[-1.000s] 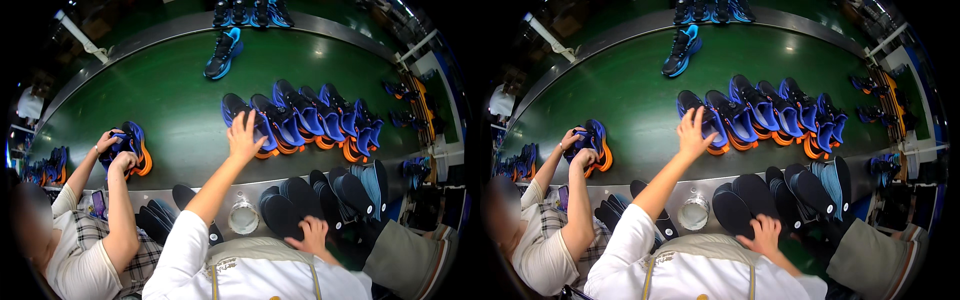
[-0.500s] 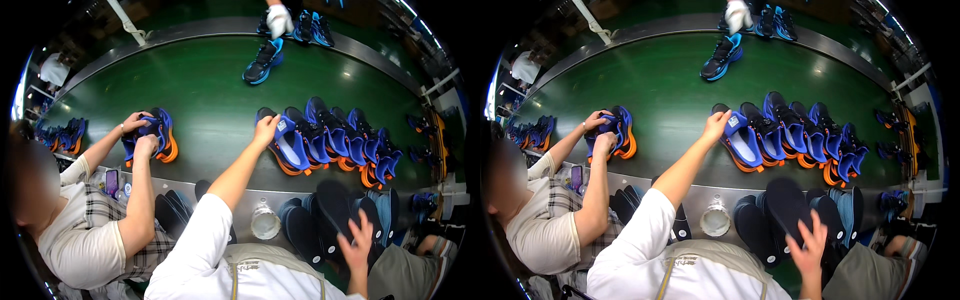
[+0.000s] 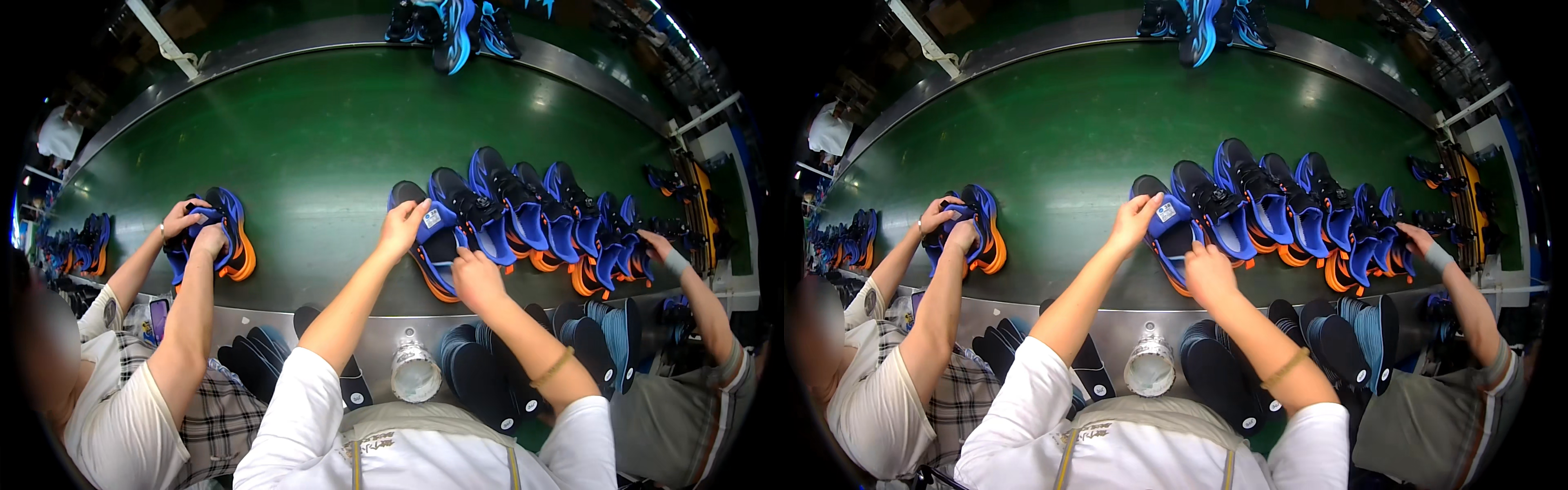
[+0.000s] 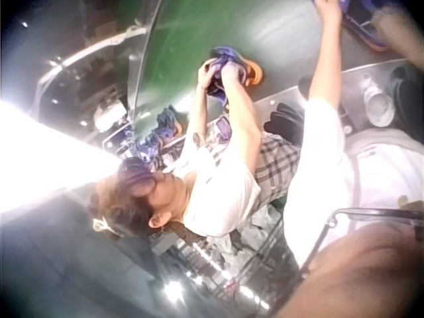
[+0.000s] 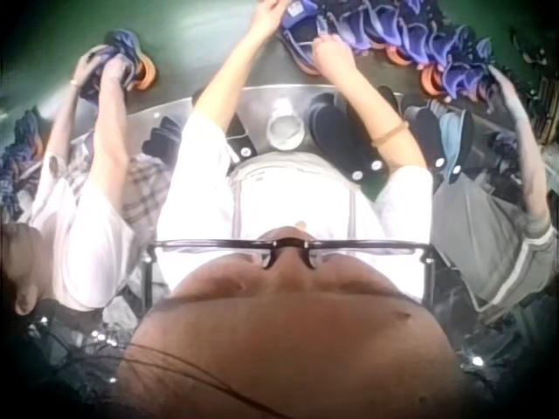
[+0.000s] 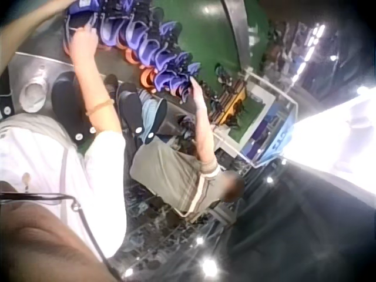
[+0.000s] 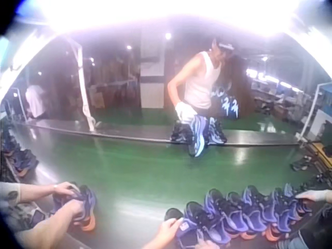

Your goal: The person takes insoles from a stack and places them into shoes moving along an assembly line.

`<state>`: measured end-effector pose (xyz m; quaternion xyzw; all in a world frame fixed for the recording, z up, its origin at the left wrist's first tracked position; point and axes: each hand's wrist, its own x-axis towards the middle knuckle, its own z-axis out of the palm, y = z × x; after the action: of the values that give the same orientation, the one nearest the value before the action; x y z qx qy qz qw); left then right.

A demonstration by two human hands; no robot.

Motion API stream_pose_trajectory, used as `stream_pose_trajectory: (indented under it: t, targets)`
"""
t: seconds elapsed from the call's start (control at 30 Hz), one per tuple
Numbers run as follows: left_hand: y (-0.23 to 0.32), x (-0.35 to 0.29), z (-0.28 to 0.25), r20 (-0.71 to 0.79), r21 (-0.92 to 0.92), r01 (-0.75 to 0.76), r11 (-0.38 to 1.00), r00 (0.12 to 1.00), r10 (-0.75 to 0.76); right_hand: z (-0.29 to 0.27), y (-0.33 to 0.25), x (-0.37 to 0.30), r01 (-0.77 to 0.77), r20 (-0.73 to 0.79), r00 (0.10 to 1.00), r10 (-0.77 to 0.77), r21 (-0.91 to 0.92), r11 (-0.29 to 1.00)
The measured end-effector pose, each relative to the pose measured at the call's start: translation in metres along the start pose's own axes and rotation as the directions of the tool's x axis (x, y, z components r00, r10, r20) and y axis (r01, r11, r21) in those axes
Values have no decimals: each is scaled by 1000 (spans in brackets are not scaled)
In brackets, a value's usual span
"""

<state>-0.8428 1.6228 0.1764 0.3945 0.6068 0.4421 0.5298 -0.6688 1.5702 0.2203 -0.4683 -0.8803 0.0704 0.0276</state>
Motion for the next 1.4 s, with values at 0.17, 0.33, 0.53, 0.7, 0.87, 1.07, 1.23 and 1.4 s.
stream_pose_trajectory:
  t: [0.17,0.33,0.53,0.7,0.87,1.07,1.23,1.4]
  targets:
    - [-3,-2,-6,4,-55,-33,998,999,33,12,-24,19,-139,12,990,139,86,987]
    - [18,-16,-8,8,-2,-47,999,999,47,-48,-24,22,-194,372,910,183,-7,981]
    - [19,-17,-16,10,150,-122,981,992,122,-24,-2,41,51,523,847,-98,103,993]
    - [15,-11,-13,31,175,-124,977,992,120,17,-3,40,159,292,943,-161,33,987]
    - [6,-9,-16,48,65,-90,994,995,87,25,-3,37,261,280,929,-243,-31,965]
    - [6,-8,-15,50,70,-110,991,993,107,28,3,45,344,232,917,-325,-47,938]
    - [15,-14,-17,27,147,-120,982,993,117,19,-6,49,300,390,888,-244,-90,950]
    - [15,-11,-20,45,101,-143,985,989,139,20,-3,63,529,688,674,-269,-195,826]
